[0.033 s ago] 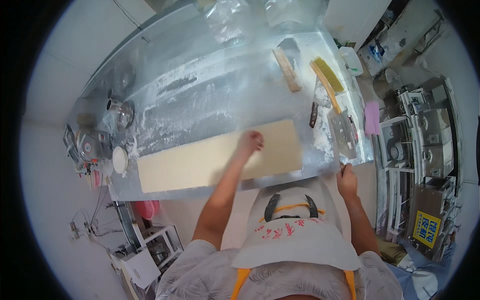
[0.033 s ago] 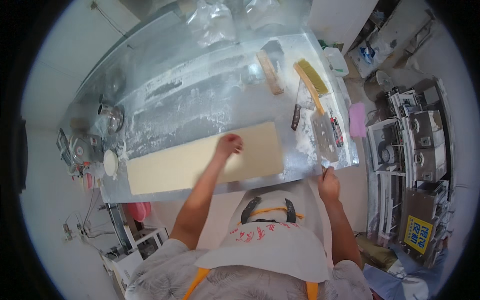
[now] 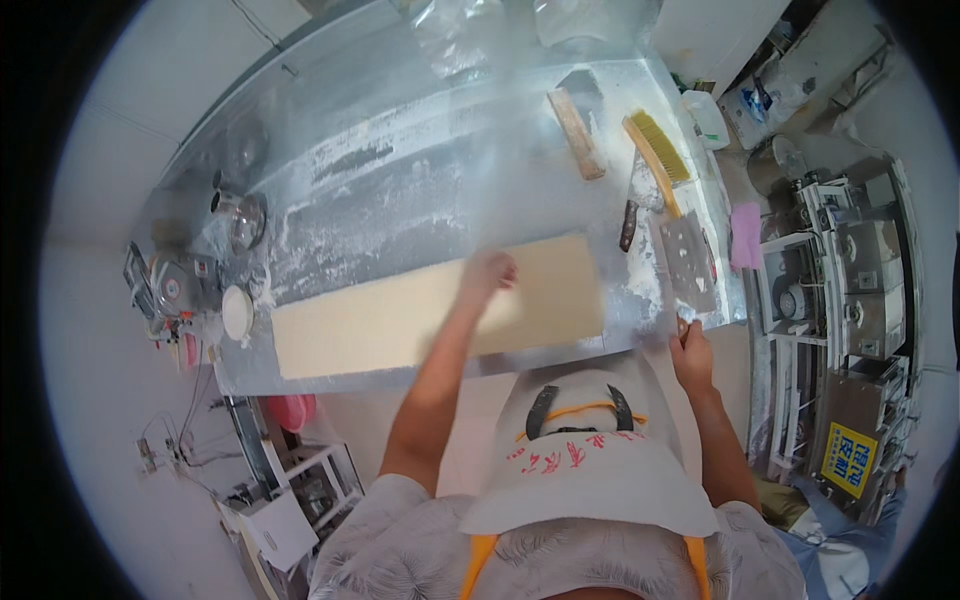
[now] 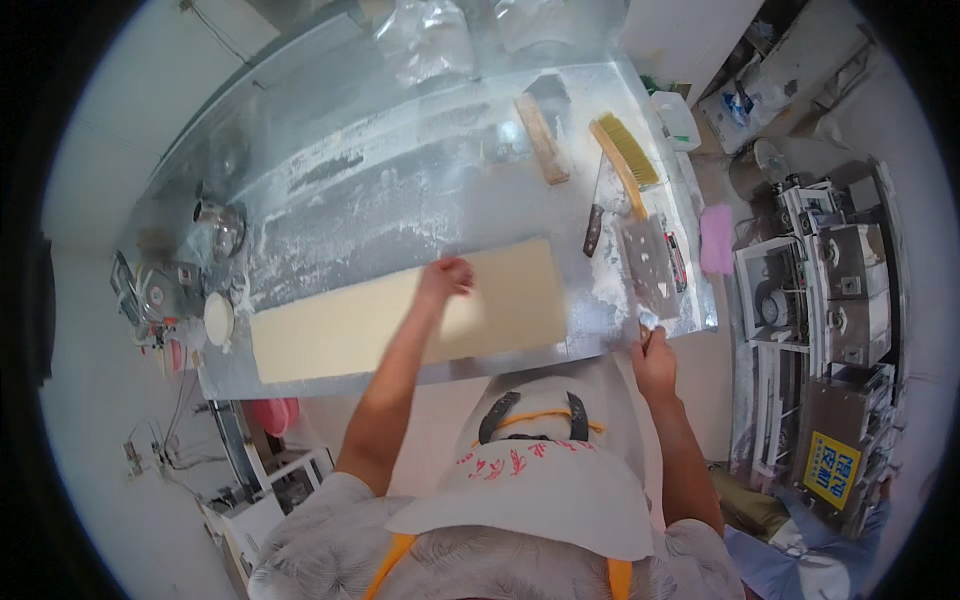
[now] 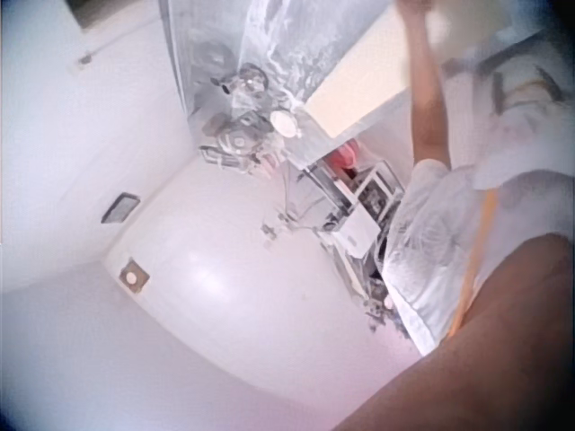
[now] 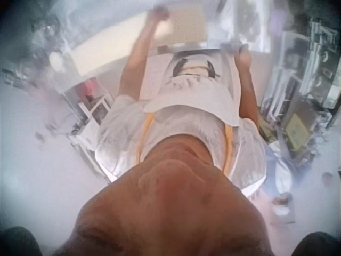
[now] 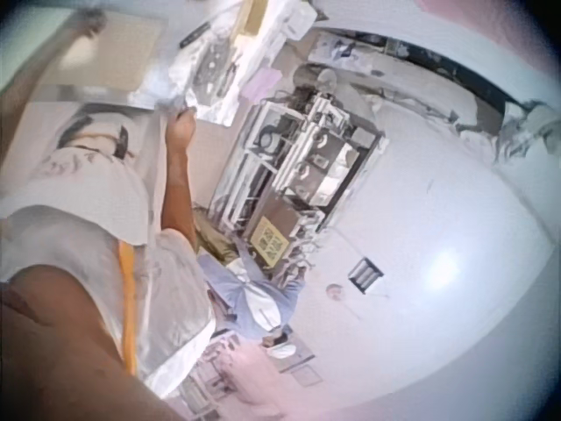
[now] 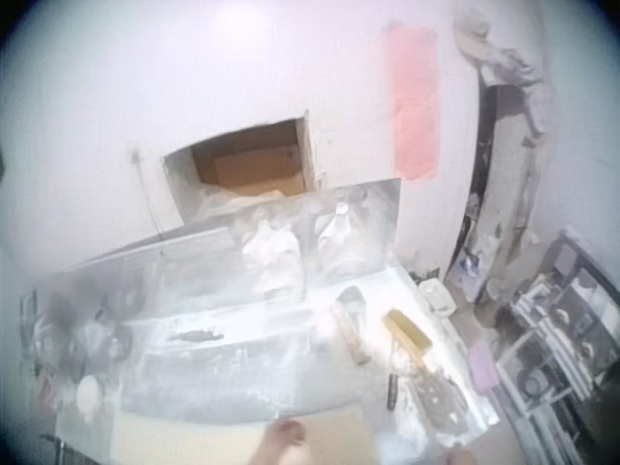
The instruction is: The person feeds a sheet of dough through a roller machine, then folds and cuts it into thin strips on a metal table using a bench scraper. The cut noodles are gathered and placed on the table.
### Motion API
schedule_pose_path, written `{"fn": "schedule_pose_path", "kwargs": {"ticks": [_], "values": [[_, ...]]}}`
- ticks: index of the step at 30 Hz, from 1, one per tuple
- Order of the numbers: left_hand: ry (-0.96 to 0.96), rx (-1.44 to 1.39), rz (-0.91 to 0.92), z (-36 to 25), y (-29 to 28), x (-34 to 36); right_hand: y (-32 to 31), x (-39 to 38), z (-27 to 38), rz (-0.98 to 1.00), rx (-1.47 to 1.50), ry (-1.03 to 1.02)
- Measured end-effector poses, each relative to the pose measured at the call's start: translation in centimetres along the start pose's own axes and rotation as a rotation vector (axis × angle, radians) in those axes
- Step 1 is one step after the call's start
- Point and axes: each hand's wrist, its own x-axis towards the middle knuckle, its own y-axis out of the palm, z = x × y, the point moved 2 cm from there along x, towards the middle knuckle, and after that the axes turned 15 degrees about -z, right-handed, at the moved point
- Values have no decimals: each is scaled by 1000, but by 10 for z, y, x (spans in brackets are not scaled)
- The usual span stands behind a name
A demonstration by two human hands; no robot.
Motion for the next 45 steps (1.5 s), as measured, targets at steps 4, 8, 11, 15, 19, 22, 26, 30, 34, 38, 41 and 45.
{"fn": "schedule_pose_path", "kwargs": {"ticks": [4,8,11,15,19,22,26,30,34,38,41,45], "values": [[-60,-194,-294,-49,-61,27,-2,65,59,113,221,-58],[62,-444,-287,-137,-115,79,49,155,114,90,388,-223],[179,-548,-226,-227,-157,137,89,230,150,160,343,-265],[149,-760,-438,-345,-162,215,128,306,148,156,286,-365],[223,-989,-378,-422,-175,263,132,320,155,238,141,-360],[348,-968,-298,-442,-177,282,125,322,148,245,29,-406],[505,-973,-330,-453,-192,268,117,314,152,102,177,-390],[627,-997,-418,-471,-160,213,108,317,146,-112,299,-402],[722,-916,-506,-453,-130,135,71,303,183,-125,451,-368],[721,-910,-747,-362,-81,49,-17,279,264,-141,791,-351],[676,-1379,-412,-270,-68,-23,-96,234,340,215,1004,-473],[441,-1141,-899,-153,-56,-101,-90,161,395,652,589,-995]]}}
